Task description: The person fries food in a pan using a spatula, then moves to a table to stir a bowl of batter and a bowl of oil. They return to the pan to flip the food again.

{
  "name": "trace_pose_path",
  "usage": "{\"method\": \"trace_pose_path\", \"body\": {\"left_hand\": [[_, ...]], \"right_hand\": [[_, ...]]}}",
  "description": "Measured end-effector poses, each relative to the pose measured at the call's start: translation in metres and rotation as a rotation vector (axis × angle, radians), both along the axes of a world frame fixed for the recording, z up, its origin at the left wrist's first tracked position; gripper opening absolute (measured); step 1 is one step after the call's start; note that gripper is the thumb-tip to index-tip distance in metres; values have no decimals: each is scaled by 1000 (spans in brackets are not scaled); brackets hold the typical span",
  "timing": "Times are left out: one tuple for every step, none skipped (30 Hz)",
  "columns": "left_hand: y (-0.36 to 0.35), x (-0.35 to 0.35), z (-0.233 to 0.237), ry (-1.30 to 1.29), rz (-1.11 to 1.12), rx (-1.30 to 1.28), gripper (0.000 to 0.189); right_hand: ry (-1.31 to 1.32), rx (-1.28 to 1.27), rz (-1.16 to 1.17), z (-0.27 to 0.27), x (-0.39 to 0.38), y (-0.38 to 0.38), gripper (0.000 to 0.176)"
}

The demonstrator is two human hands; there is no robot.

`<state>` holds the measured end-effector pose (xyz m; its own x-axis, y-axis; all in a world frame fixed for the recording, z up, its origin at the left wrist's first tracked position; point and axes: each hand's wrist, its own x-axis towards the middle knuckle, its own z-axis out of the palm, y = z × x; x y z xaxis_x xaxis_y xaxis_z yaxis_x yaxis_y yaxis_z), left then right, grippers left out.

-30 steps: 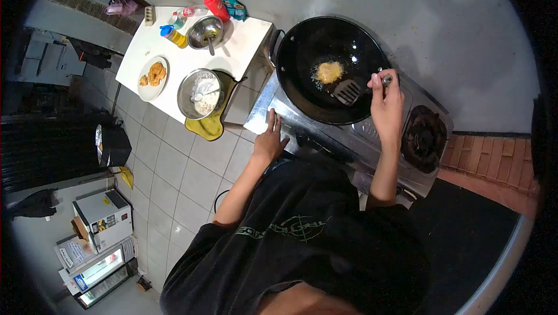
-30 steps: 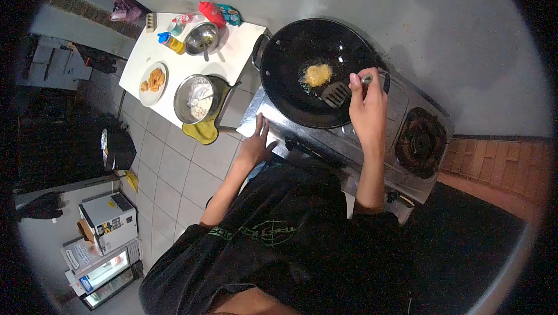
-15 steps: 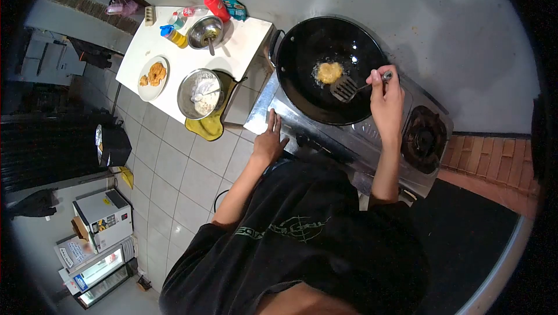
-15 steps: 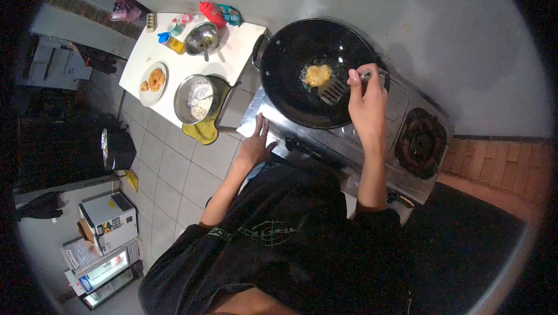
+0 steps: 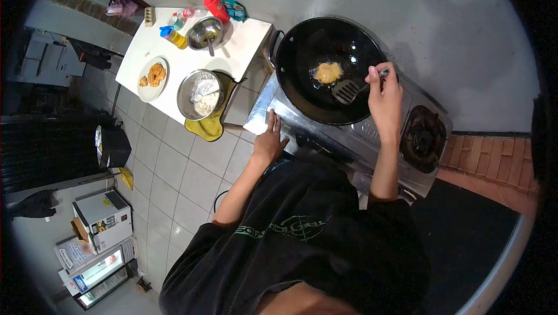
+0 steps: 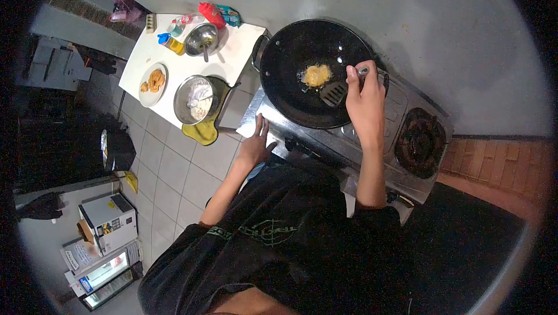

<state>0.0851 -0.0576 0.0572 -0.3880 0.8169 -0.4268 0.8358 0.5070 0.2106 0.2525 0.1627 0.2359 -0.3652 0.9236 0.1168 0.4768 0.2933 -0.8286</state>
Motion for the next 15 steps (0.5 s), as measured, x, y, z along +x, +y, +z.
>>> {"method": "trace_pose_path", "body": {"left_hand": [[0,0,-1,1,-1,0,82],[0,-1,-2,2,-4,-2,82],[0,-1,-2,4,-4,-4,82],[0,-2,-2,5,-2,-3,82],[-1,-2,-2,3,-5,1,82],[-1,-2,-2,0,-9,5,82],[0,-1,-1,-1,-9,5,82],[0,-1,0,2,-7,1,82],[0,0,0,6,-5,-4,83],[0,0,0,6,-6,-3,83],[-1,0,-1,8,-10,6,83],[-1,-1,0,10,-12,14,83],[-1,-1,1,11,-11,15,83],[-1,-1,1,11,-15,9,83],[-1,-2,2,10,-19,4,83]], "right_hand": [[1,0,-1,-1,0,1,25],[-8,20,24,-3,0,3,25],[-17,41,50,-4,0,4,25],[-16,42,52,-6,-1,4,25],[32,55,36,-7,-1,5,25],[79,69,19,-7,-1,5,25],[79,70,19,-6,-1,5,25],[75,66,14,-5,-1,5,25],[71,62,7,-4,-2,5,26],[71,63,6,-1,-2,4,26],[29,40,15,1,-3,2,26],[-12,16,25,3,-3,1,26],[-12,17,26,2,-3,1,26],[1,27,30,0,-3,1,26],[14,37,34,-3,-3,0,27]]}}
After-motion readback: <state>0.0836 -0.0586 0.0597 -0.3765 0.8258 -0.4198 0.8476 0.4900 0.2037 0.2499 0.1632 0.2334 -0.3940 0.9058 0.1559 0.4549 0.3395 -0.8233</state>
